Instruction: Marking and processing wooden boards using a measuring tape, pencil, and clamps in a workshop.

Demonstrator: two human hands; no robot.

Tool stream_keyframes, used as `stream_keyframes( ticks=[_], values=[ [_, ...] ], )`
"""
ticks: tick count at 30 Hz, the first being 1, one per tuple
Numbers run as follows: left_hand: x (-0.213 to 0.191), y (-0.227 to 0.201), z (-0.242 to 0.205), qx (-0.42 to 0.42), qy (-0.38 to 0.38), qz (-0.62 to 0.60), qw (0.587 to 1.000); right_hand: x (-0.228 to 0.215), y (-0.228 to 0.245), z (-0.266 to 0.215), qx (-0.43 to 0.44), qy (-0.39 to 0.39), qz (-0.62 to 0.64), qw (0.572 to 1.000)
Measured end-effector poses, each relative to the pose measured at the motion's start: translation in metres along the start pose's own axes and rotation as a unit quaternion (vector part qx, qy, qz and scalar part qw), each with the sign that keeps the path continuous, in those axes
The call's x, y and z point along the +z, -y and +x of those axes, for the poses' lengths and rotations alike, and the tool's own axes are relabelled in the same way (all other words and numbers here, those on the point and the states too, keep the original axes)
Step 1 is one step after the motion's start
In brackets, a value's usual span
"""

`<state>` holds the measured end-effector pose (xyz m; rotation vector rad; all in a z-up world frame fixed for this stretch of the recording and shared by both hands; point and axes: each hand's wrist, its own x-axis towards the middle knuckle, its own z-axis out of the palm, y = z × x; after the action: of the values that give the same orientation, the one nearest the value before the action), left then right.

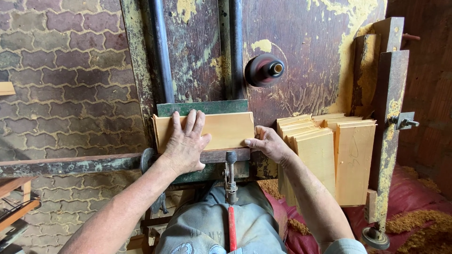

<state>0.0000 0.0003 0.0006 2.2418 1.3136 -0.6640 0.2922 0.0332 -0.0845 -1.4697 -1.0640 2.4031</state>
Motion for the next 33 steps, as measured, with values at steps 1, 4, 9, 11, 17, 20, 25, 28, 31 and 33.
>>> stream_keyframes(
  ticks=[1, 4, 9, 11, 17, 20, 25, 28, 31, 33],
  values=[
    [0.000, 0.000, 0.000, 0.000, 0.000, 0.000, 1.000, 0.001, 0.001, 0.000, 0.000, 0.000, 0.000, 1.000],
    [0.001, 0.001, 0.001, 0.000, -0.004, -0.003, 1.000, 0.002, 0.006, -0.002, 0.004, 0.020, 0.045, 0.999],
    [0.003, 0.001, 0.003, 0.005, 0.018, 0.004, 1.000, 0.002, 0.005, -0.001, 0.010, 0.016, 0.042, 0.999],
    [0.002, 0.000, 0.004, 0.005, 0.019, 0.005, 1.000, 0.003, 0.007, -0.002, 0.008, 0.019, 0.043, 0.999],
    [0.001, 0.000, 0.002, 0.005, 0.020, 0.008, 1.000, 0.001, 0.004, -0.001, 0.004, 0.017, 0.028, 0.999],
    [-0.002, 0.000, 0.001, 0.003, 0.019, 0.003, 1.000, 0.000, 0.005, -0.002, -0.002, 0.019, 0.021, 1.000],
    [-0.002, 0.000, 0.002, 0.001, 0.017, 0.006, 1.000, 0.003, 0.008, -0.003, 0.004, 0.018, 0.028, 0.999],
    [-0.004, 0.000, 0.003, 0.001, 0.027, 0.016, 1.000, 0.004, -0.002, -0.002, 0.013, -0.009, -0.004, 1.000],
    [-0.007, -0.002, 0.001, -0.004, 0.035, 0.030, 0.999, 0.019, -0.010, -0.011, 0.011, -0.063, 0.000, 0.998],
    [-0.007, 0.001, 0.001, -0.001, 0.030, 0.048, 0.998, 0.054, 0.019, -0.032, 0.038, -0.296, -0.216, 0.930]
  ],
)
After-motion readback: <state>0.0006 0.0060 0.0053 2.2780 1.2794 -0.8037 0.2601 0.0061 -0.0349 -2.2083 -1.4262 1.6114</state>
